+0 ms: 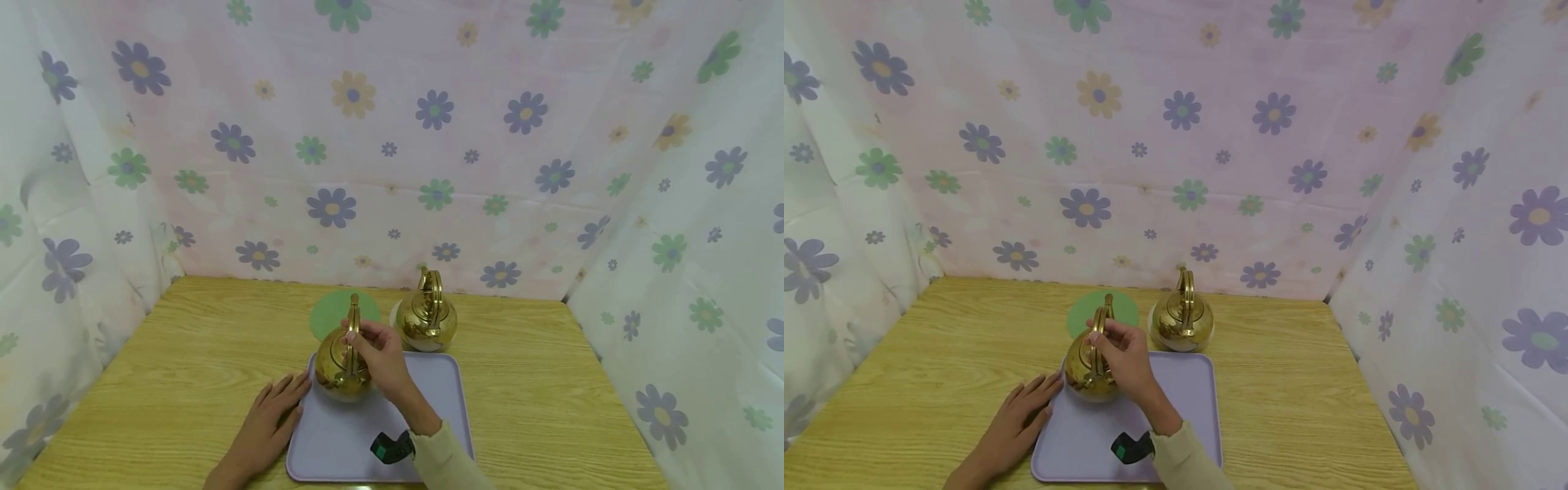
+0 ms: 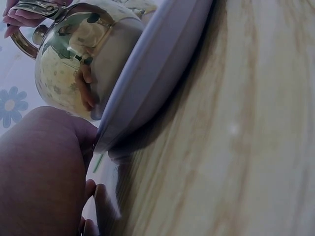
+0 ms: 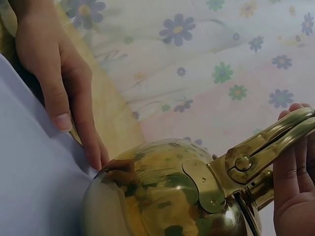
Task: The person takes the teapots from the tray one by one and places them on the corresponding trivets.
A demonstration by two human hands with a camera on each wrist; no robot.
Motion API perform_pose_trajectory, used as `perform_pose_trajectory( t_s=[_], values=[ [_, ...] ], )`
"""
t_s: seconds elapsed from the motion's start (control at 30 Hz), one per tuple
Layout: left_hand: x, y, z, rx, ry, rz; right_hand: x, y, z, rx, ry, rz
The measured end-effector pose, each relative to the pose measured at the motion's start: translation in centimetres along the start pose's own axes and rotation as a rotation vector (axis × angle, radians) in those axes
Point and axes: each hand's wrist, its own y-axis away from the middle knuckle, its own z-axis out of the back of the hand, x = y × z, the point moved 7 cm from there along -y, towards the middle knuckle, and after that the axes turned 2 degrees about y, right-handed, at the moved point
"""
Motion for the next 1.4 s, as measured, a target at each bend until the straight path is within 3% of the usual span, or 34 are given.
perform_pose_trajectory(
  t_s=[0.53, 1.4],
  values=[
    [-0.2, 0.2, -0.1, -0.011, -0.001, -0.013, 0.1, -0.8, 0.1, 0.014, -0.017, 0.01],
    [0.2, 0.2, -0.2, 0.022, 0.015, 0.039, -0.1, -3.0, 0.6, 0.036, -0.024, 0.014]
  ],
)
